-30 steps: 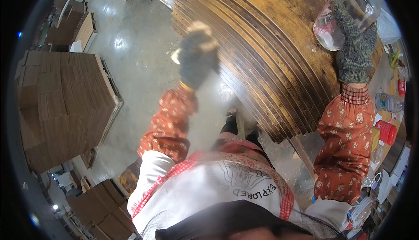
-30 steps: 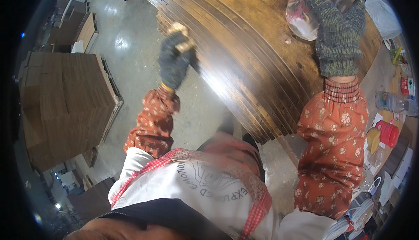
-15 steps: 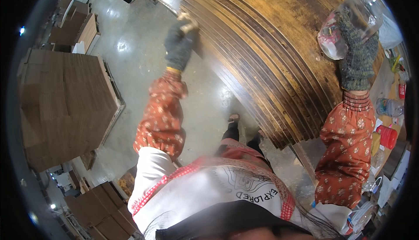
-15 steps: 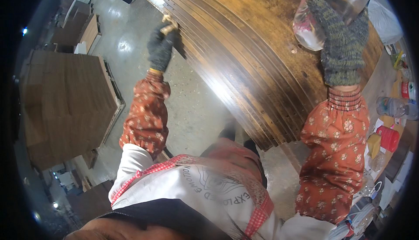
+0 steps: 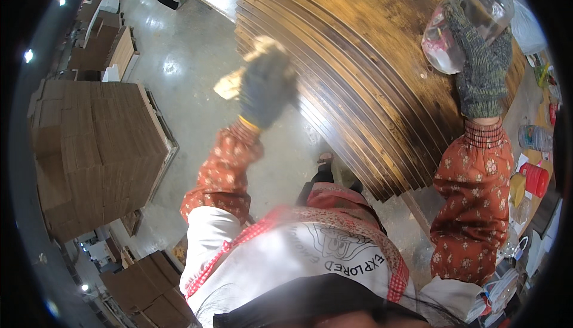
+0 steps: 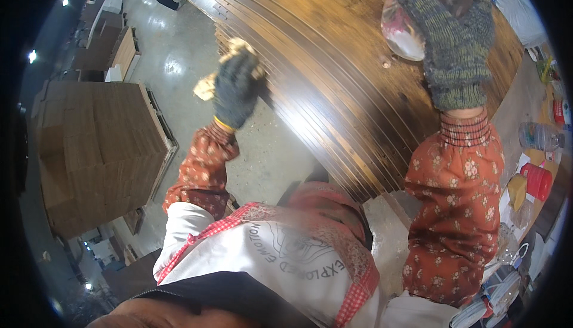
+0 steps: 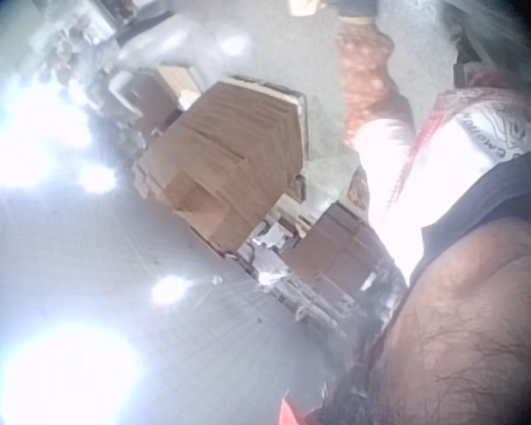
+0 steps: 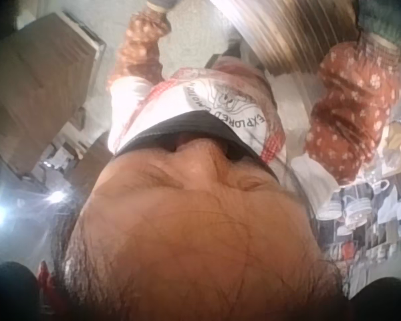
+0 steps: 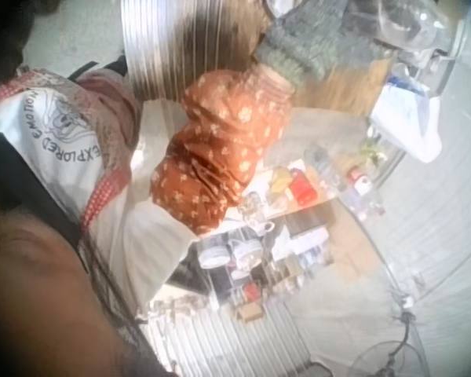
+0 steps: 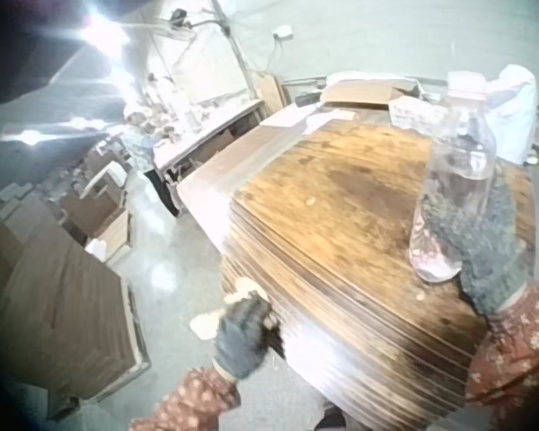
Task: The person wipes a stack of wooden boards with a cloth, pours liquid from a bottle onto the boards, and continues wiping. The person then uses a yellow sanding block to sand the boards.
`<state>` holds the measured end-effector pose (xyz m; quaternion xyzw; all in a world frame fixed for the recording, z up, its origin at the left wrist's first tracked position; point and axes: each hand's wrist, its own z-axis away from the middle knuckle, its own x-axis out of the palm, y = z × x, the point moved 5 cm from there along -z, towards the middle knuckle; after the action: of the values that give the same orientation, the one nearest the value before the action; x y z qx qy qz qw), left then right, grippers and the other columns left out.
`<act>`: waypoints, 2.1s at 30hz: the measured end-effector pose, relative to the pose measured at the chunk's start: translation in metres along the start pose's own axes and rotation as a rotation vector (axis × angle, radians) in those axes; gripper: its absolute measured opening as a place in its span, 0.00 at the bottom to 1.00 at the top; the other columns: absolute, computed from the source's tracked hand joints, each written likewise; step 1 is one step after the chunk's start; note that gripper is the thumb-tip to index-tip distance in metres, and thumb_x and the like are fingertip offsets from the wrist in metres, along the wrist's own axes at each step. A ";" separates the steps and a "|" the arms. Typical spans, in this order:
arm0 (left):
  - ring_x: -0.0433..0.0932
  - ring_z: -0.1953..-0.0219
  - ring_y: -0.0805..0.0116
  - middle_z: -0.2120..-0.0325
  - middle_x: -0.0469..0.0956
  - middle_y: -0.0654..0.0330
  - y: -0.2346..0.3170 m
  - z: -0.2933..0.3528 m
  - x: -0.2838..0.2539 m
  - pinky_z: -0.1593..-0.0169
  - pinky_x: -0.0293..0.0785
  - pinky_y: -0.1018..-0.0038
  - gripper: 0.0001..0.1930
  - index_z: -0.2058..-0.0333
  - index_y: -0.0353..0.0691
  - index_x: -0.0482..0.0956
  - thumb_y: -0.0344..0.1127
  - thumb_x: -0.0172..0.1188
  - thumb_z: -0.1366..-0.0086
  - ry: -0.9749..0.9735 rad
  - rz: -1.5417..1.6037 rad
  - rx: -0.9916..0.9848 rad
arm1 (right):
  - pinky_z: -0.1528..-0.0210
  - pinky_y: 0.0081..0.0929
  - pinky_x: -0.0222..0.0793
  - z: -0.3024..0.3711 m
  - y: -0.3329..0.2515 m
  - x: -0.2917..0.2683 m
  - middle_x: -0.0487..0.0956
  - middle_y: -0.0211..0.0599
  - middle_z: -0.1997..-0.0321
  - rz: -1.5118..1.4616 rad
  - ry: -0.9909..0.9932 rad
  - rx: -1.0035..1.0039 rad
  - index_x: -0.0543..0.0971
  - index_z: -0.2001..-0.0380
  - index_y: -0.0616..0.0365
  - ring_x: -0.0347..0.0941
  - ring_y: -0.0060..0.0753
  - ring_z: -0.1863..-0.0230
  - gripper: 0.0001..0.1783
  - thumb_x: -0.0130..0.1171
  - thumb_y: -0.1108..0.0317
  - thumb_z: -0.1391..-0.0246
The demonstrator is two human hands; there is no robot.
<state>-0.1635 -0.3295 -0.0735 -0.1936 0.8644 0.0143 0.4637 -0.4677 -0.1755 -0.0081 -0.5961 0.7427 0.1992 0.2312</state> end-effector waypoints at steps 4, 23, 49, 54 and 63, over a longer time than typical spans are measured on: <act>0.71 0.56 0.55 0.56 0.72 0.52 -0.008 0.002 0.004 0.54 0.68 0.62 0.12 0.65 0.40 0.74 0.33 0.61 0.50 -0.001 0.098 -0.162 | 0.42 0.43 0.62 -0.004 0.001 0.006 0.69 0.45 0.42 -0.011 0.006 -0.001 0.75 0.46 0.36 0.66 0.50 0.42 0.25 0.60 0.66 0.49; 0.73 0.55 0.50 0.54 0.73 0.49 0.041 0.040 0.000 0.51 0.72 0.59 0.29 0.50 0.41 0.71 0.27 0.64 0.55 -0.037 0.307 -0.242 | 0.43 0.41 0.63 -0.015 -0.006 0.016 0.70 0.44 0.43 -0.038 0.016 0.011 0.75 0.45 0.37 0.67 0.48 0.43 0.25 0.60 0.66 0.48; 0.77 0.57 0.62 0.58 0.77 0.60 0.138 0.054 -0.003 0.56 0.74 0.64 0.13 0.59 0.47 0.79 0.32 0.55 0.44 -0.280 0.836 -0.366 | 0.44 0.39 0.65 -0.018 0.005 0.007 0.72 0.41 0.45 -0.542 -0.052 0.442 0.74 0.45 0.40 0.69 0.46 0.44 0.24 0.59 0.66 0.48; 0.77 0.57 0.69 0.55 0.77 0.59 0.114 0.066 0.012 0.55 0.75 0.73 0.15 0.54 0.42 0.76 0.31 0.54 0.40 -0.225 0.904 -0.205 | 0.44 0.38 0.64 -0.023 -0.014 -0.009 0.75 0.42 0.48 -0.282 -0.059 0.186 0.77 0.50 0.51 0.70 0.46 0.46 0.19 0.59 0.68 0.48; 0.78 0.67 0.72 0.64 0.78 0.57 -0.014 0.131 0.033 0.61 0.77 0.75 0.23 0.47 0.30 0.68 0.35 0.56 0.40 0.261 1.789 -1.192 | 0.53 0.33 0.71 0.039 -0.090 -0.046 0.73 0.39 0.54 -0.853 -0.611 0.589 0.68 0.48 0.60 0.73 0.38 0.56 0.32 0.67 0.58 0.54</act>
<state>-0.0703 -0.3266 -0.1724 0.3130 0.5888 0.7449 0.0209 -0.3670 -0.1356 -0.0149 -0.6681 0.3621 0.0370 0.6490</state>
